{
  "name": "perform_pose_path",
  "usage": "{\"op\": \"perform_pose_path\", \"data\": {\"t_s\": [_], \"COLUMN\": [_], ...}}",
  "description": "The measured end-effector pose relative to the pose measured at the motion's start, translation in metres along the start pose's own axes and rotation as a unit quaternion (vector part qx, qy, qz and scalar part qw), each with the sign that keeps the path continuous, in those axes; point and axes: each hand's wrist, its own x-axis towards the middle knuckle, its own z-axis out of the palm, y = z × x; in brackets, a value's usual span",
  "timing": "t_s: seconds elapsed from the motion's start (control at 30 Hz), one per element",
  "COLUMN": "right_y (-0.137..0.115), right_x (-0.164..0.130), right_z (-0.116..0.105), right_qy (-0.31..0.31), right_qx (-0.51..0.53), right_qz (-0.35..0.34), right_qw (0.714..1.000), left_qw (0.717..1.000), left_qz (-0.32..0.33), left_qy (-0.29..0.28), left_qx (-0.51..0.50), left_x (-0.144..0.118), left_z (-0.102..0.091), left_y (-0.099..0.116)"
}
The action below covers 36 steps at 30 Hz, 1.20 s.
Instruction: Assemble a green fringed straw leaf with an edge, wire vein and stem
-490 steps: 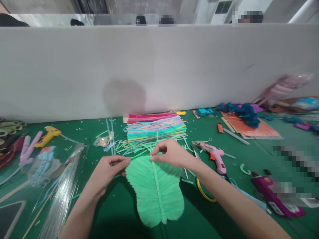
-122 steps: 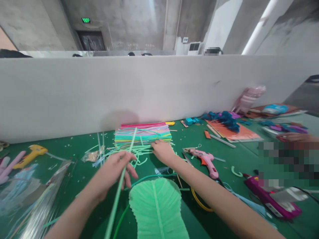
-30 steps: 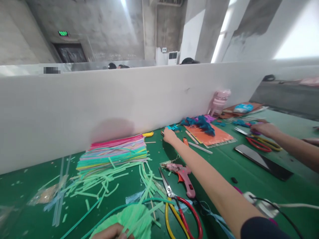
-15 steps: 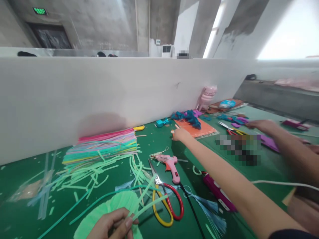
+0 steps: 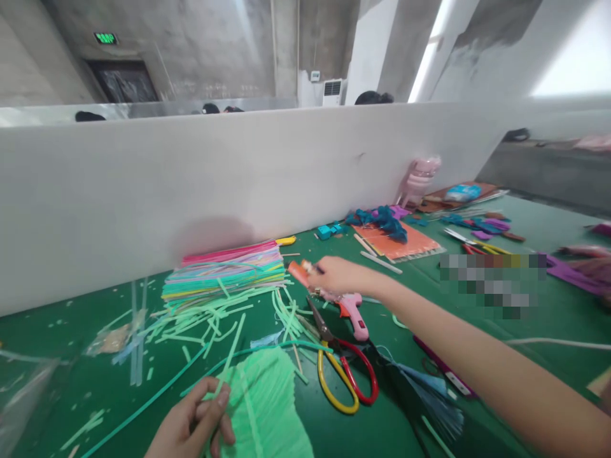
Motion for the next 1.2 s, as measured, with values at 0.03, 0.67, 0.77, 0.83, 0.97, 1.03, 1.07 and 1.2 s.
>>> {"op": "perform_pose_path", "data": {"t_s": [0.03,0.67,0.77,0.83,0.97,1.03,1.07,1.2], "right_y": [-0.012,-0.052,-0.06,-0.066,-0.077,-0.08,-0.082,-0.081], "right_x": [-0.012,-0.069,-0.074,-0.077,-0.082,-0.084,-0.085,-0.084], "right_z": [0.016,0.16,0.171,0.179,0.192,0.198,0.2,0.204], "right_qy": [0.008,0.012,-0.014,-0.035,-0.065,-0.082,-0.09,-0.075], "right_qx": [-0.022,0.181,0.248,0.273,0.306,0.33,0.342,0.365], "right_qz": [-0.035,-0.128,-0.161,-0.179,-0.197,-0.191,-0.187,-0.178], "right_qw": [0.999,0.975,0.955,0.945,0.929,0.921,0.916,0.911], "left_qw": [1.0,0.962,0.949,0.944,0.937,0.935,0.937,0.96], "left_qz": [0.006,-0.017,0.019,0.031,0.041,0.04,0.035,0.038], "left_qy": [0.023,0.118,0.12,0.116,0.13,0.133,0.132,0.148], "left_qx": [-0.001,-0.244,-0.289,-0.307,-0.323,-0.327,-0.323,-0.234], "left_x": [0.0,-0.002,-0.005,-0.006,-0.008,-0.007,-0.007,-0.002], "left_z": [-0.006,-0.031,-0.025,-0.02,-0.014,-0.014,-0.014,-0.021], "left_y": [-0.004,-0.029,-0.026,-0.026,-0.028,-0.029,-0.03,-0.033]}}
